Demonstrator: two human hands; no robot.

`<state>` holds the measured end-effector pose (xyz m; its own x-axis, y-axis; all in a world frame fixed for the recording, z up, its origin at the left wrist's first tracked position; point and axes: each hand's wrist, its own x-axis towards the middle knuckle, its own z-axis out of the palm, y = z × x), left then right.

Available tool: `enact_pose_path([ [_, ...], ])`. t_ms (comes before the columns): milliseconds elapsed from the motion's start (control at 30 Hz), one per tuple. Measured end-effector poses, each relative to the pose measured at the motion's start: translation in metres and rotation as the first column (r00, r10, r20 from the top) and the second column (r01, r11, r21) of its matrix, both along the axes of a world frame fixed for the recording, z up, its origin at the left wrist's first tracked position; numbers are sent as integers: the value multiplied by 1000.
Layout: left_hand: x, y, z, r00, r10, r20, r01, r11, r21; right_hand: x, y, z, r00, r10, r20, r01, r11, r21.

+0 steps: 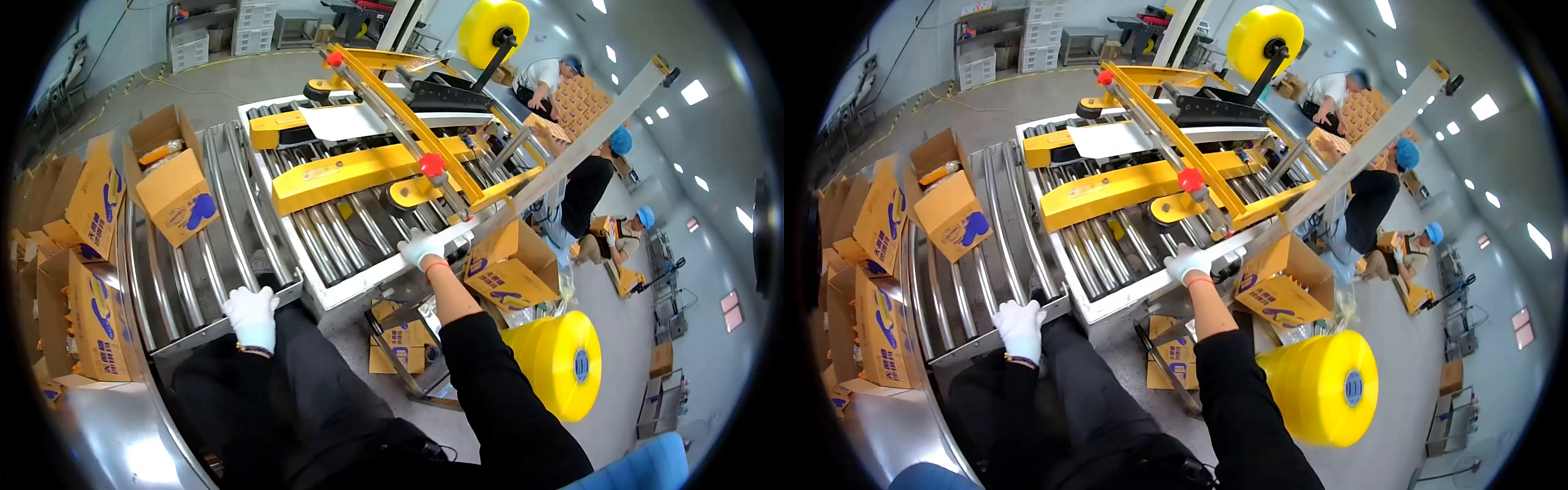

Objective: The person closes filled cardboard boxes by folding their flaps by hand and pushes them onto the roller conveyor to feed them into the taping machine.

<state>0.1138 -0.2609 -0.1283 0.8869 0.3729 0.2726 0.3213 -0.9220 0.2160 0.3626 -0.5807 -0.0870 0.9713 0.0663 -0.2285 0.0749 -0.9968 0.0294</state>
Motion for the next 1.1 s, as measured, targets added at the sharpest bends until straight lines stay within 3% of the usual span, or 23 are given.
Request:
enact_pose_path([
  [67, 1, -4, 2, 998, 25, -56, -22, 998, 50, 5, -1, 0, 998, 70, 5, -69, 994, -83],
  [167, 3, -3, 1, 997, 28, -74, -23, 997, 75, 7, -4, 10, 992, 117, -47, -119, 992, -43],
  [467, 4, -3, 4, 999, -1, -42, 4, 998, 66, 9, 1, -6, 989, 103, 104, -95, 993, -73],
  [700, 3, 1, 0, 997, -66, -35, 65, 998, -9, 7, 3, 1, 999, 52, 14, -50, 996, -74],
  [767, 8, 4, -7, 991, -58, -124, 59, 998, 2, 5, 3, 5, 998, 49, 39, -44, 991, -123],
  [900, -8, 4, 16, 998, -21, -54, 23, 999, 44, -5, -5, -3, 965, 159, 207, -167, 986, 18],
  [933, -12, 7, 13, 998, -31, -49, 33, 998, 45, -8, -7, -13, 928, 164, 335, -188, 981, 42],
  [1000, -10, 7, 8, 1000, -23, -19, 24, 997, 73, -10, -5, -14, 919, 191, 345, -206, 978, 8],
  [1100, -1, 7, 11, 974, 44, -222, -25, 996, 84, -7, -3, -17, 914, 179, 364, -207, 978, 40],
])
